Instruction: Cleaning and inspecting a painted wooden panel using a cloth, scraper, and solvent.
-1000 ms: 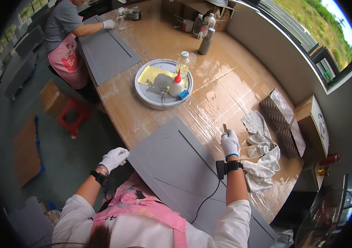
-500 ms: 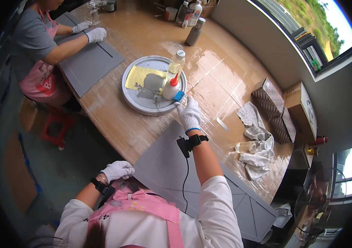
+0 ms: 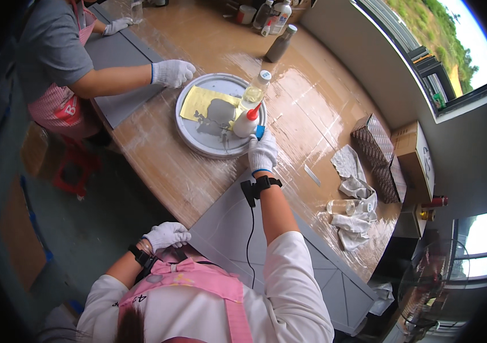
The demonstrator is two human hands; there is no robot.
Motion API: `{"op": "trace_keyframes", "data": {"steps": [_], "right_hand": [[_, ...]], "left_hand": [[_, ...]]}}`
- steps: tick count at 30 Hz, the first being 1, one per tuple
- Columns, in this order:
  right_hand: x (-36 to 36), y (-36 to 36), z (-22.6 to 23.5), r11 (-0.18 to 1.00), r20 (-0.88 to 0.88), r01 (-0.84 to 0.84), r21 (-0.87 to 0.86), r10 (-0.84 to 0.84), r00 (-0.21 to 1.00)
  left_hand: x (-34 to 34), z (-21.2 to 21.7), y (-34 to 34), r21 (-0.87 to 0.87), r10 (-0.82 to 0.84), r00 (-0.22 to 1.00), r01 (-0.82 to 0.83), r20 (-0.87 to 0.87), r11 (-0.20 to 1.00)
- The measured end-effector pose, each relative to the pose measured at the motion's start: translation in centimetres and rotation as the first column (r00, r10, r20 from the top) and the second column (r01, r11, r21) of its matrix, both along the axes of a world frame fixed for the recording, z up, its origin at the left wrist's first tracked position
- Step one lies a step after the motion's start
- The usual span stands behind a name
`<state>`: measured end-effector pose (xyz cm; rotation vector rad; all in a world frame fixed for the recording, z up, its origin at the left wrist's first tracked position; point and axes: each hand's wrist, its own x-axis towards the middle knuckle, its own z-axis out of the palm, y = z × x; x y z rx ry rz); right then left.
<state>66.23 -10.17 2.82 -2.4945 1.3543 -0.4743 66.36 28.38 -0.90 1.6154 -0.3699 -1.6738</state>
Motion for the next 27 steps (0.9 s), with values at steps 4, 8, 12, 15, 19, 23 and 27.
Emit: {"op": "trace_keyframes", "data": {"steps": [4,8,12,15,19,23,27], "right_hand": [[-3.9,-1.8,-1.1,0.950,0.271,0.009,0.312,-0.098,0.958],[-8.7,1.6,3.6,0.238,0.709,-0.683,0.690,-0.408,0.575],[-12.6,5.1,7.7,0.106,0.723,-0.778,0.619,-0.462,0.513],[-15.2,5.7,8.5,0.071,0.747,-0.816,0.573,-0.456,0.484],[-17.9,6.1,9.4,0.062,0.760,-0.829,0.555,-0.443,0.476],[-19.4,6.4,9.7,0.019,0.743,-0.825,0.564,-0.446,0.498],[-20.5,7.3,11.1,-0.044,0.687,-0.783,0.620,-0.450,0.570]], "left_hand": [[0.0,-0.2,-0.3,-0.009,-0.012,1.000,0.012,0.002,1.000],[-0.4,-0.8,0.2,-0.032,0.001,1.000,-0.001,-0.010,0.999],[-0.7,-1.0,0.3,-0.057,0.057,0.998,-0.057,-0.010,0.997],[-1.3,-0.3,0.3,-0.063,0.124,0.992,-0.126,-0.020,0.990],[-2.3,-1.9,0.6,-0.158,0.177,0.984,-0.178,-0.020,0.971],[-4.3,-1.6,0.4,-0.157,0.215,0.976,-0.208,0.029,0.966],[-6.9,-0.4,-0.4,-0.075,0.230,0.969,-0.224,0.084,0.972]]}}
